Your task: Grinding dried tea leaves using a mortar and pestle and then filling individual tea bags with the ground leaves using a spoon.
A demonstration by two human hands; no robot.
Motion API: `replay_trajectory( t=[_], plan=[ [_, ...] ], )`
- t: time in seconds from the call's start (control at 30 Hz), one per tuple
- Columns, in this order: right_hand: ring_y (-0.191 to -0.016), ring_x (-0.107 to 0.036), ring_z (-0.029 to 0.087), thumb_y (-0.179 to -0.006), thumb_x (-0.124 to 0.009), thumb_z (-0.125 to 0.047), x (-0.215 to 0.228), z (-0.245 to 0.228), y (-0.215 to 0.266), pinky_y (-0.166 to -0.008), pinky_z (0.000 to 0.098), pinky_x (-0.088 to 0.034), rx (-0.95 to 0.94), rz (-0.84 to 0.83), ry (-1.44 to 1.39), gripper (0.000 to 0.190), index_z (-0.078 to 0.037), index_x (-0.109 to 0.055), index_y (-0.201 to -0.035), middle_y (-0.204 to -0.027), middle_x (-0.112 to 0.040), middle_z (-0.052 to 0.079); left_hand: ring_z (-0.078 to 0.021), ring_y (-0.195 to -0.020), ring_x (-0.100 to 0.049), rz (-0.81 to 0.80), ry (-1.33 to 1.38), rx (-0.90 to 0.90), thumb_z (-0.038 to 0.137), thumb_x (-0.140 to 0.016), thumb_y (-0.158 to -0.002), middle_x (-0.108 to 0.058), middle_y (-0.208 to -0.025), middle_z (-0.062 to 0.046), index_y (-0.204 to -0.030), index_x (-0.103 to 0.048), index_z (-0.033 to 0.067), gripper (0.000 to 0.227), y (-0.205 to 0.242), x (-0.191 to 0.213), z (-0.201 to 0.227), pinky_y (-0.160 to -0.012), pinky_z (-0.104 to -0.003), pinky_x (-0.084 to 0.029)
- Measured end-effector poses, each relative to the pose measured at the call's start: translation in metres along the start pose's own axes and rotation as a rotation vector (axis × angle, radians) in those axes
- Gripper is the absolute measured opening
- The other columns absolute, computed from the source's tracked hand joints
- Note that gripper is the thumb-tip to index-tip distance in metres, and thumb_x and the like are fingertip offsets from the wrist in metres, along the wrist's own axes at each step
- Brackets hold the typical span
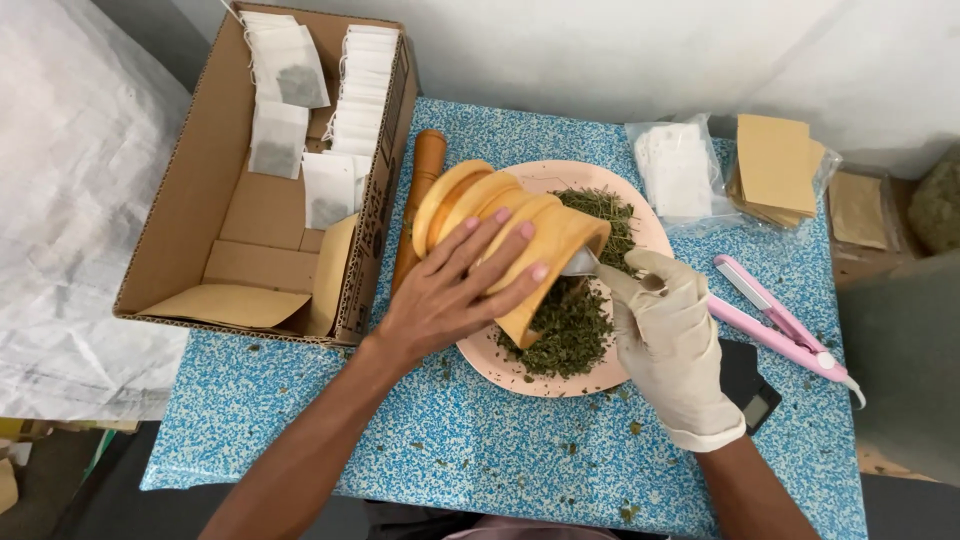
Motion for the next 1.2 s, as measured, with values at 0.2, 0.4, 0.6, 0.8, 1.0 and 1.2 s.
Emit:
replay_trajectory(
  t=[0.2, 0.4, 0.6, 0.8, 1.0, 1.2],
  plan=[
    [-0.114, -0.069, 0.029, -0.097, -0.073, -0.003, -0.005, -0.022, -0.005, -0.08, 0.0386, -0.065, 0.108, -0.006, 0.028, 0.043, -0.028, -0.082, -0.131, -0.132, -0.064, 0.007, -0.0354, -0.157, -0.053, -0.006, 0.005, -0.008, 0.031, -0.073, -0.109, -0.049, -0.174, -0.009, -0.17, -0.039, 0.0375, 0.07, -0.004, 0.003, 0.007, -0.131, -0.05, -0.044],
    [-0.114, -0.07, 0.025, -0.094, -0.079, -0.016, -0.001, -0.016, -0.003, -0.08, 0.0368, -0.067, -0.003, -0.104, 0.029, 0.027, -0.033, -0.08, -0.115, -0.135, -0.064, 0.0, -0.0365, -0.155, -0.055, 0.027, 0.014, 0.037, 0.034, -0.061, -0.115, -0.053, -0.172, -0.01, -0.167, -0.046, 0.0346, 0.054, -0.008, 0.015, -0.008, -0.13, -0.052, -0.045],
    [-0.116, -0.071, 0.026, -0.097, -0.079, -0.022, -0.001, -0.004, 0.0, -0.081, 0.0333, -0.066, -0.069, -0.101, -0.025, 0.016, -0.031, -0.079, -0.11, -0.133, -0.066, -0.002, -0.0395, -0.156, -0.052, 0.001, 0.039, 0.014, 0.029, -0.071, -0.107, -0.051, -0.173, -0.012, -0.17, -0.041, 0.0356, 0.071, -0.005, 0.009, -0.002, -0.131, -0.054, -0.042],
    [-0.112, -0.072, 0.027, -0.097, -0.078, -0.021, -0.008, -0.028, -0.006, -0.079, 0.038, -0.068, 0.022, -0.121, -0.02, 0.023, -0.028, -0.079, -0.119, -0.135, -0.064, 0.0, -0.0338, -0.165, -0.039, -0.072, -0.02, -0.009, 0.023, -0.091, -0.095, -0.034, -0.183, -0.007, -0.175, -0.018, 0.0436, 0.11, 0.002, -0.006, 0.006, -0.138, -0.049, -0.031],
    [-0.119, -0.071, 0.031, -0.099, -0.085, -0.02, -0.001, 0.001, -0.002, -0.084, 0.0376, -0.066, -0.041, -0.089, -0.128, 0.006, -0.019, -0.081, -0.104, -0.134, -0.067, 0.004, -0.0332, -0.165, -0.037, -0.087, -0.039, 0.06, 0.032, -0.094, -0.095, -0.033, -0.183, -0.005, -0.173, -0.024, 0.0447, 0.106, 0.0, 0.005, -0.015, -0.138, -0.051, -0.03],
    [-0.127, -0.066, 0.029, -0.098, -0.084, -0.019, 0.011, 0.011, -0.003, -0.096, 0.0415, -0.064, -0.205, -0.043, -0.189, 0.011, -0.016, -0.083, -0.109, -0.137, -0.066, 0.006, -0.0398, -0.152, -0.056, 0.059, -0.009, 0.044, 0.045, -0.062, -0.111, -0.054, -0.17, -0.012, -0.168, -0.045, 0.037, 0.06, 0.003, 0.006, -0.014, -0.129, -0.055, -0.044]
  ],
)
Point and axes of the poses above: each hand's wrist, its own y-axis away from the middle knuckle, its own x-axis out of the back of the hand, z = x × y, the point moved 9 cm from there along -y, towards the middle knuckle
